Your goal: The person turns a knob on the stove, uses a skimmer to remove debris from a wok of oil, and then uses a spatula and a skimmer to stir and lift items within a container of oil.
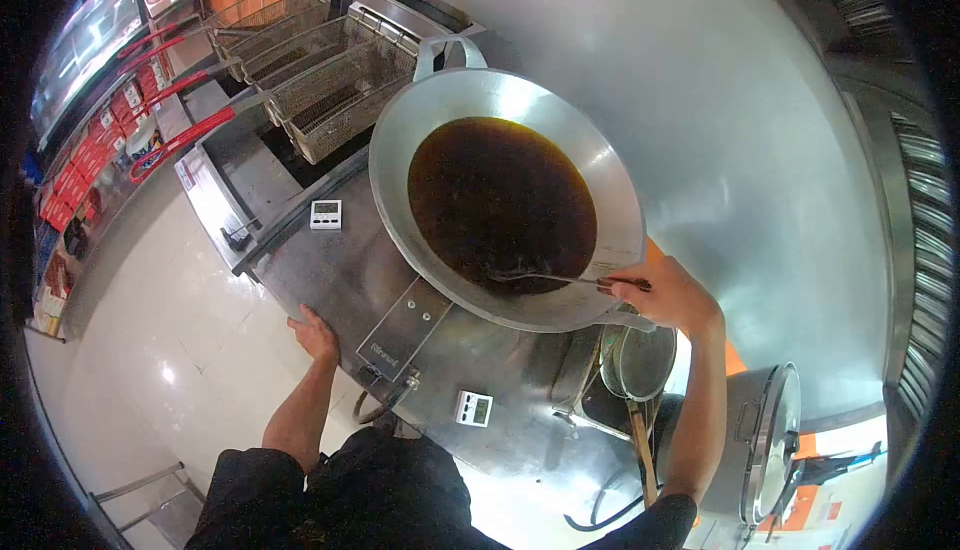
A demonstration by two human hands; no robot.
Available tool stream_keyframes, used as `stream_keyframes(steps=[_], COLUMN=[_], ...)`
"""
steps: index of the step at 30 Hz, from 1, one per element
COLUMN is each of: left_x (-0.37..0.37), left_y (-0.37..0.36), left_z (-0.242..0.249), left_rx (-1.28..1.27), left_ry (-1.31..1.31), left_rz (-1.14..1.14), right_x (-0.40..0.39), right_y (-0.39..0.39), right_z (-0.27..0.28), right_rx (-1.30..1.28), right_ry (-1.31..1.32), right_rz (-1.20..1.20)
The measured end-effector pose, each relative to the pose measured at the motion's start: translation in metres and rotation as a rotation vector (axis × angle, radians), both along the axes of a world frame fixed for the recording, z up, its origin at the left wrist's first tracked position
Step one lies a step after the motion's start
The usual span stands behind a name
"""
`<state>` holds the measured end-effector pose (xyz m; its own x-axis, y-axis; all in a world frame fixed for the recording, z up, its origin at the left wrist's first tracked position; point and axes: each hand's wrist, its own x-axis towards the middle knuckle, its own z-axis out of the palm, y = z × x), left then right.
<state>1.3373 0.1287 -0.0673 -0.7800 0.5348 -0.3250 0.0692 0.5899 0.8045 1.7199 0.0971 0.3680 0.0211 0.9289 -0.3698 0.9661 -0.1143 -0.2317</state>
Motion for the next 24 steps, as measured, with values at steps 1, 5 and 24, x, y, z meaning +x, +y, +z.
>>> stream_keyframes(steps=[1, 5, 24], left_x=[0.0, 0.0, 0.003], left_y=[0.001, 0.002, 0.002], left_z=[-0.002, -0.005, 0.003], left_rx=[0.003, -0.004, -0.004], left_ry=[-0.003, 0.025, 0.031], left_rz=[-0.002, 0.015, 0.008], right_x=[0.0, -0.009, -0.035], right_y=[0.005, 0.028, 0.119], right_z=[-0.004, -0.018, -0.065], right_rx=[0.036, 0.016, 0.334], right_ry=[0.034, -0.002, 0.041], right_rz=[0.068, 0.09, 0.124])
